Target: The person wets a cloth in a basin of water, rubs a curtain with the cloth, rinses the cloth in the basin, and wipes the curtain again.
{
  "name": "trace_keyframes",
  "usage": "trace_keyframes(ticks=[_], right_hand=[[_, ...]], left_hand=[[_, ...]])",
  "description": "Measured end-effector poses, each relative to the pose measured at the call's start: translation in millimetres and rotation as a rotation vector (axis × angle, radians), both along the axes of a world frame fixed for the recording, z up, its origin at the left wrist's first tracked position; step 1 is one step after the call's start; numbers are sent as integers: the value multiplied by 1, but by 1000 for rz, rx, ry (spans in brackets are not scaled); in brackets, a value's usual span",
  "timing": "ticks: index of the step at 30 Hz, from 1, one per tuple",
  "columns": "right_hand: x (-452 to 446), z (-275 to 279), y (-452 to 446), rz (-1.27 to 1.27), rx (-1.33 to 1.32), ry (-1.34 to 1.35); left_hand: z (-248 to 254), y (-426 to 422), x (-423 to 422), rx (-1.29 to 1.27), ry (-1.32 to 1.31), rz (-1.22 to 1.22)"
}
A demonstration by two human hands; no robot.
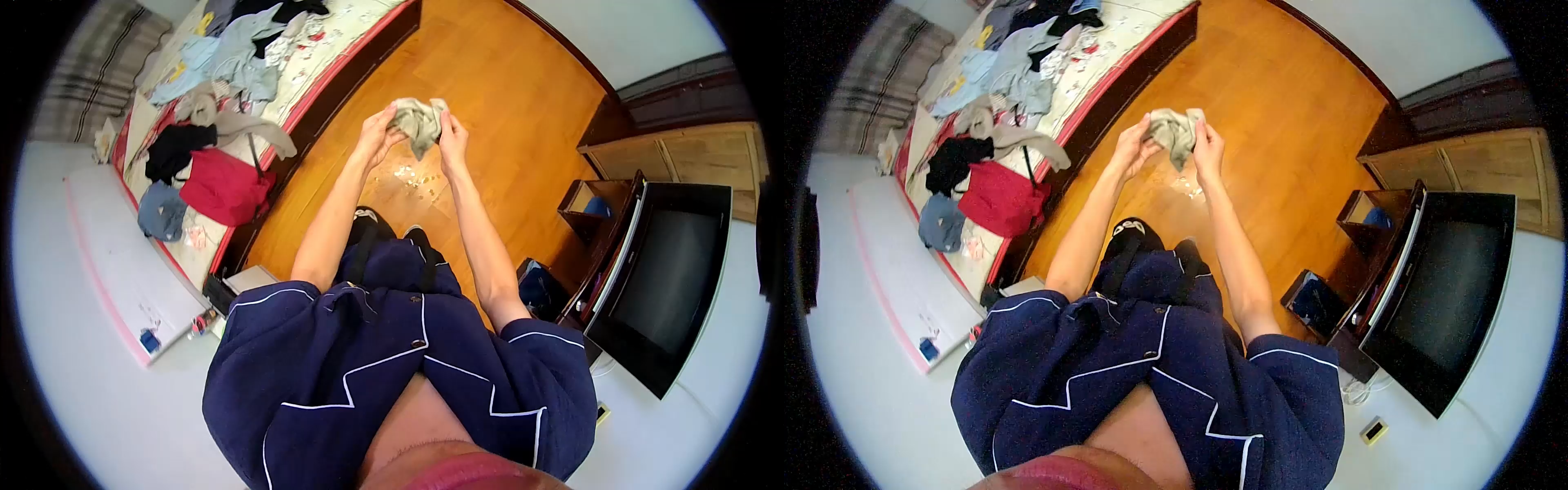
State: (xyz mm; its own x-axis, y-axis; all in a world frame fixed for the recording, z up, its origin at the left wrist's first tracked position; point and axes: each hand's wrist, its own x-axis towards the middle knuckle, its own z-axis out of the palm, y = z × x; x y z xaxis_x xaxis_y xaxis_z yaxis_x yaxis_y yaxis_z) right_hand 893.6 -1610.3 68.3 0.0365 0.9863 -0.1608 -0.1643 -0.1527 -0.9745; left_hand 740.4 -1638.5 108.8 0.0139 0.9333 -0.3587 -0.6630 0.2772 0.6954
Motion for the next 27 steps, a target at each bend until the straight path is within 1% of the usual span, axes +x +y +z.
trace_keyframes(ticks=[1,2,3,5,6,7,8,9,11,12,13,15,17,19,20,21,23,24,26,27], right_hand=[[3,2,11,-34,-58,179],[9,5,22,2,-102,259],[13,10,34,-16,-95,258],[17,17,58,-8,-167,380],[19,19,70,-26,-158,376],[21,21,82,-32,-166,342],[22,24,97,-38,-172,307],[23,23,111,-56,-158,301],[28,9,137,-47,-64,98],[29,4,150,-67,-51,96],[32,1,163,-80,-55,92],[39,-4,188,-85,-113,31],[42,-12,214,-148,-104,24],[47,-14,231,-215,-106,14],[50,-15,243,-260,-107,-39],[54,-16,257,-302,-106,-91],[64,-18,282,-363,-123,-113],[71,-22,295,-412,-143,-138],[86,-40,327,-420,-146,-134],[93,-49,346,-416,-140,-134]], left_hand=[[-7,10,5,-4,-4,-19],[-16,24,11,4,-34,-62],[-21,40,16,15,-63,-106],[-31,66,26,26,-51,-126],[-40,81,27,36,135,-176],[-51,99,30,51,318,-220],[-63,118,32,63,275,-146],[-59,136,33,76,267,-164],[-47,166,34,16,255,-51],[-49,184,31,16,286,-46],[-53,204,27,12,282,-60],[-52,239,18,169,481,-44],[-46,272,13,140,495,-127],[-49,305,14,170,415,-167],[-52,322,14,155,419,-186],[-62,341,14,160,421,-201],[-81,374,13,204,483,-170],[-76,389,15,203,487,-182],[-53,416,20,136,635,-159],[-50,431,25,137,641,-162]])
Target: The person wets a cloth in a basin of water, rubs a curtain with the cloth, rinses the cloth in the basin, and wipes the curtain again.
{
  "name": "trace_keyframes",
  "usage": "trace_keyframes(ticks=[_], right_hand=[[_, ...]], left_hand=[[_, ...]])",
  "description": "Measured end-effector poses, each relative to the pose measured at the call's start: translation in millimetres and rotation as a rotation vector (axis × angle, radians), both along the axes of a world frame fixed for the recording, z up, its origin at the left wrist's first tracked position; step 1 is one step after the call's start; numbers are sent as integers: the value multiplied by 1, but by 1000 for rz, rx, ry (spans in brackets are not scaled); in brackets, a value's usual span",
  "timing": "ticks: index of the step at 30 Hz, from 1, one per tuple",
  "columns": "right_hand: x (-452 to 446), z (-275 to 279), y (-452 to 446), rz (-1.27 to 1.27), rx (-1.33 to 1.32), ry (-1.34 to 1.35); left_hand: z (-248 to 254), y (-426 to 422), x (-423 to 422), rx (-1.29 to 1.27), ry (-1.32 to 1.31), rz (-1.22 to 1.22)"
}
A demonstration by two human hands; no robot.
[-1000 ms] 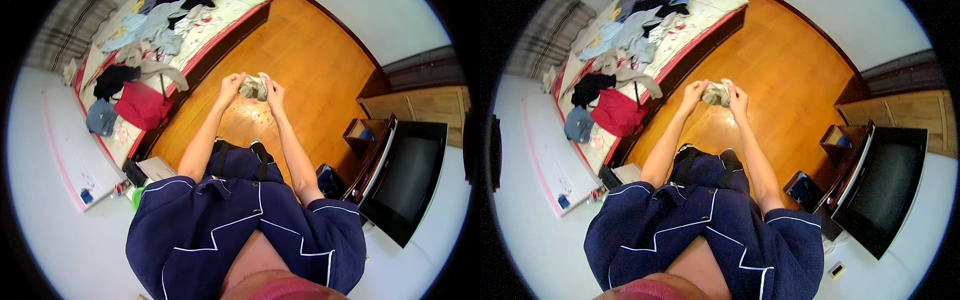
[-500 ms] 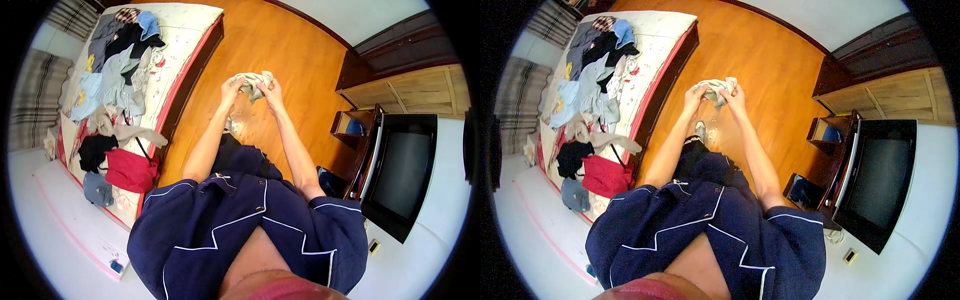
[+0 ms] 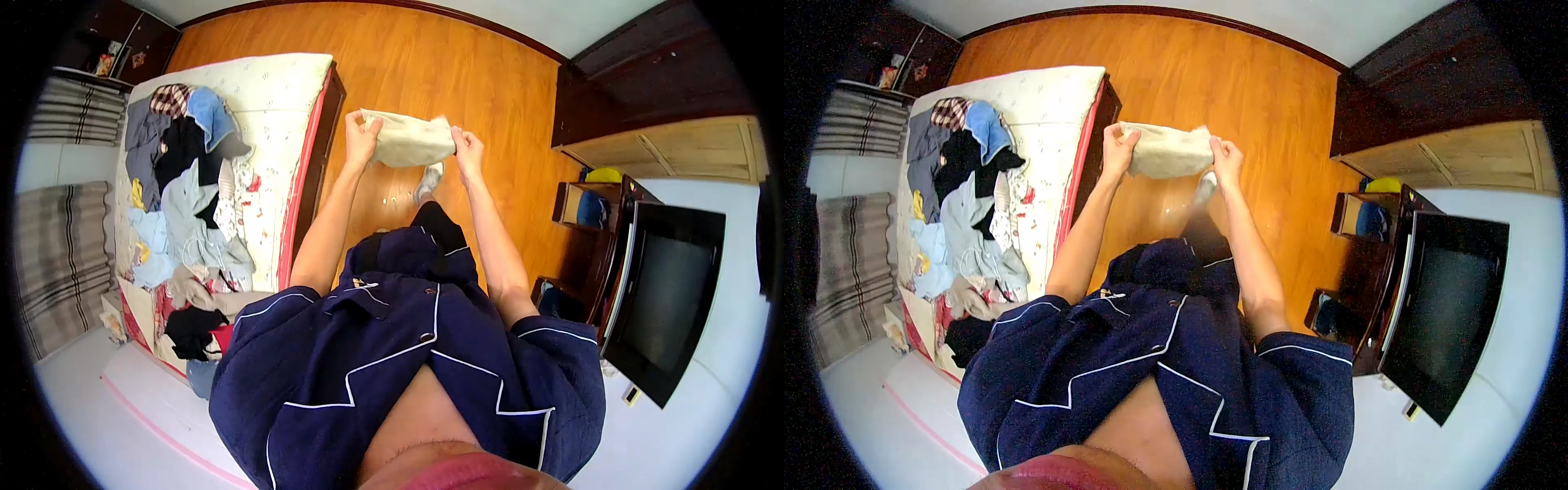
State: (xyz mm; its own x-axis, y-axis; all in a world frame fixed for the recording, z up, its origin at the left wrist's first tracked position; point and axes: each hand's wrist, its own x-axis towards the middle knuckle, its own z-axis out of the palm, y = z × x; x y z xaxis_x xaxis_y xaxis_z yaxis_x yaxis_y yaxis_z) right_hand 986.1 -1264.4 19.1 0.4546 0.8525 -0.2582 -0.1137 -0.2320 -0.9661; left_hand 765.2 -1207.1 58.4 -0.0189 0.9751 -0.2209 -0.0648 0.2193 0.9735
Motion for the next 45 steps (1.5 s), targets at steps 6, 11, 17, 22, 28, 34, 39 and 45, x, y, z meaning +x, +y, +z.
trace_keyframes(ticks=[6,11,17,22,28,34,39,45], right_hand=[[26,-34,129,127,-40,-23],[35,4,235,325,-27,103],[20,8,366,517,15,24],[-30,5,474,632,73,-2],[-88,9,593,756,112,-50],[-147,25,686,827,71,-149],[-196,22,771,899,58,-69],[-264,22,871,1048,1,-42]], left_hand=[[-6,111,17,253,305,48],[-16,190,13,-65,248,-96],[-14,258,12,188,677,-93],[-24,335,6,45,809,19],[-30,430,-33,98,1063,242],[-26,523,-87,186,1015,223],[-34,598,-116,33,731,335],[-47,680,-159,-174,593,414]])
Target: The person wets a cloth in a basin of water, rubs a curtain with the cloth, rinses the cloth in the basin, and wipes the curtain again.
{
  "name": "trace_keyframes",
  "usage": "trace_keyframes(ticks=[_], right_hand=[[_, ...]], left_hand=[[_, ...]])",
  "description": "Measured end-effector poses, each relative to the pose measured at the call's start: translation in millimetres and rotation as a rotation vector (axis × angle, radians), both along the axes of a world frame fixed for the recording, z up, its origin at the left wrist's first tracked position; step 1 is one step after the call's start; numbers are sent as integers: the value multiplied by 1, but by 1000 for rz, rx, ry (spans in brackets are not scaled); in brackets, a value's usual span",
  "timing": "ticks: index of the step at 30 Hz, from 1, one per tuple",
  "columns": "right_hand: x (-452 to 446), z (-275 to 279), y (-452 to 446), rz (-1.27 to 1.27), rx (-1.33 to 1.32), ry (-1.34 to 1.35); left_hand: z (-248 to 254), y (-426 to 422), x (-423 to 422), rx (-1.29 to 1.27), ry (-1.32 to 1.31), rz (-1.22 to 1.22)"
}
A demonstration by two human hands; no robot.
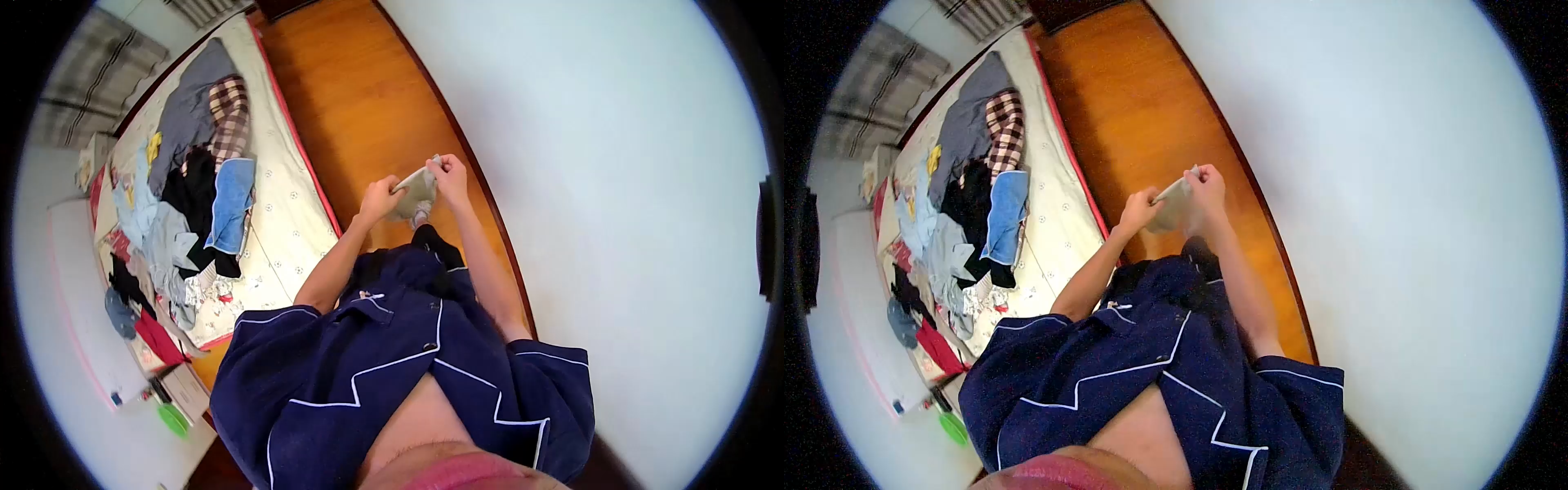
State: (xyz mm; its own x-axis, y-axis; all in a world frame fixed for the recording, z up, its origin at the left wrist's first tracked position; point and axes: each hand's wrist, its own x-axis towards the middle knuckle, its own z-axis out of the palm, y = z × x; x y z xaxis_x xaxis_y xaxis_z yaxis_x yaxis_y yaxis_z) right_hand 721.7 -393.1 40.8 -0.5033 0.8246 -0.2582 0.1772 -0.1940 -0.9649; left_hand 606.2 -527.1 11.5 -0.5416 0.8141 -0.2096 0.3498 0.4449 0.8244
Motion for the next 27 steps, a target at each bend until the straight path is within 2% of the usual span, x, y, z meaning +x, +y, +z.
trace_keyframes(ticks=[3,7,9,12,14,17,20,24,27], right_hand=[[-38,-25,49,145,88,77],[-84,-39,96,371,203,49],[-107,-59,117,529,321,-121],[-147,-67,137,723,290,-225],[-176,-103,155,768,309,-179],[-234,-95,187,871,402,-136],[-304,-76,223,757,429,-1],[-384,-9,254,718,258,24],[-436,39,274,860,237,-113]], left_hand=[[-4,38,-35,13,108,88],[-1,86,-81,-166,140,287],[9,104,-107,-48,95,544],[28,126,-144,88,125,600],[25,139,-173,96,153,633],[31,158,-227,153,215,694],[33,177,-288,155,175,578],[47,205,-358,181,34,403],[50,227,-413,235,13,272]])
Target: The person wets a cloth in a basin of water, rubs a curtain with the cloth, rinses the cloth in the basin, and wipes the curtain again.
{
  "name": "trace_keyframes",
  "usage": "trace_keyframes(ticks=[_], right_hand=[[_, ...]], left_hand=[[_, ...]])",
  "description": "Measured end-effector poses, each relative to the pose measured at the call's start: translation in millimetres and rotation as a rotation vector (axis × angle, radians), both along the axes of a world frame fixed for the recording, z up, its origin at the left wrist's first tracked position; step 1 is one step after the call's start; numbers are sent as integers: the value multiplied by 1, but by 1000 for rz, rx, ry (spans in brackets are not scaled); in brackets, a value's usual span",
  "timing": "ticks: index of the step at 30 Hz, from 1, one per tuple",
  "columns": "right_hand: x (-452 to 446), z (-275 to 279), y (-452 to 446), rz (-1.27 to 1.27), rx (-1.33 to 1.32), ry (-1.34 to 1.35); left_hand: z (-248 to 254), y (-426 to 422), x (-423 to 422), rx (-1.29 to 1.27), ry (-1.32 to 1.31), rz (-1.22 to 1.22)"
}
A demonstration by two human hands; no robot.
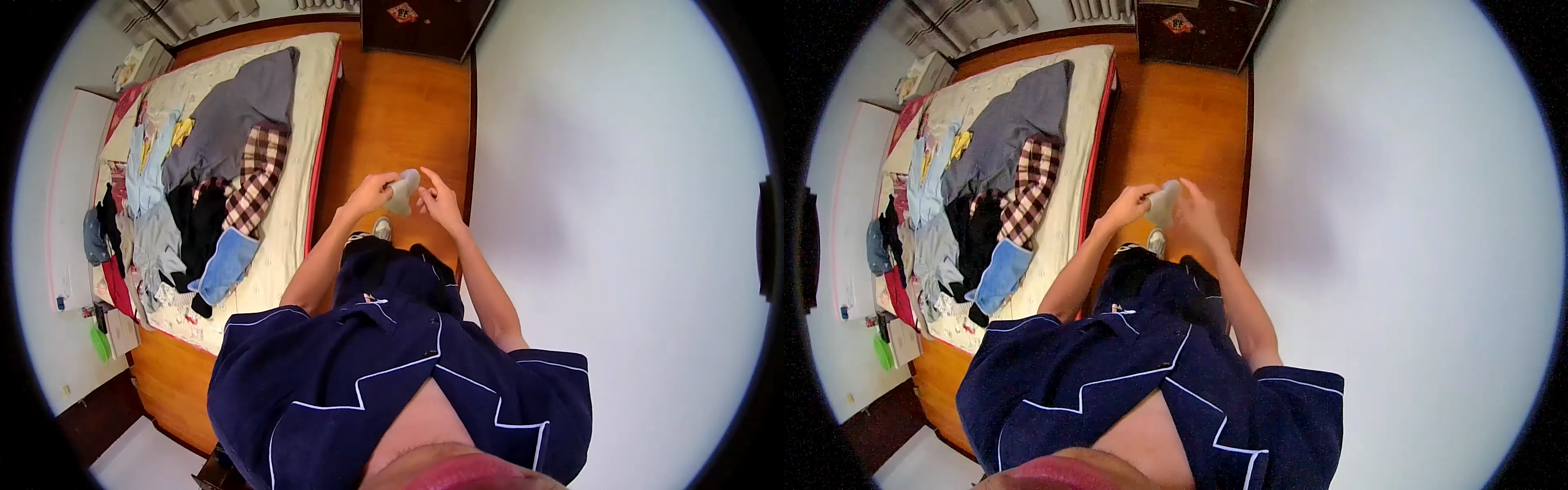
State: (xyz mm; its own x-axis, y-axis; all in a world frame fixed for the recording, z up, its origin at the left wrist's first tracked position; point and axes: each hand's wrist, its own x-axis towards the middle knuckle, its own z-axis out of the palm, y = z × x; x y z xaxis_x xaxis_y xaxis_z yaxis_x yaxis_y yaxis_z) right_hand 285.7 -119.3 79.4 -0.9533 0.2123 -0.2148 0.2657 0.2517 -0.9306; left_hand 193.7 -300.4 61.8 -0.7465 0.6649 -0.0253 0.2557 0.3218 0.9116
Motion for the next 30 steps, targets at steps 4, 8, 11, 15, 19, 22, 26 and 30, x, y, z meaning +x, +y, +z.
trace_keyframes(ticks=[4,8,11,15,19,22,26,30], right_hand=[[-59,-10,24,184,128,1],[-125,-31,55,312,246,7],[-182,-43,77,296,396,123],[-268,-50,104,284,545,213],[-357,-27,113,374,451,41],[-430,-15,118,481,451,76],[-504,-3,111,583,478,106],[-577,-16,99,621,454,156]], left_hand=[[9,22,-53,27,2,-165],[10,46,-113,-7,87,-230],[1,63,-162,-58,78,-121],[-6,81,-235,-99,169,2],[-16,89,-293,-151,338,225],[-8,100,-332,-272,343,475],[-20,104,-382,-242,133,731],[-13,104,-434,-130,-290,839]])
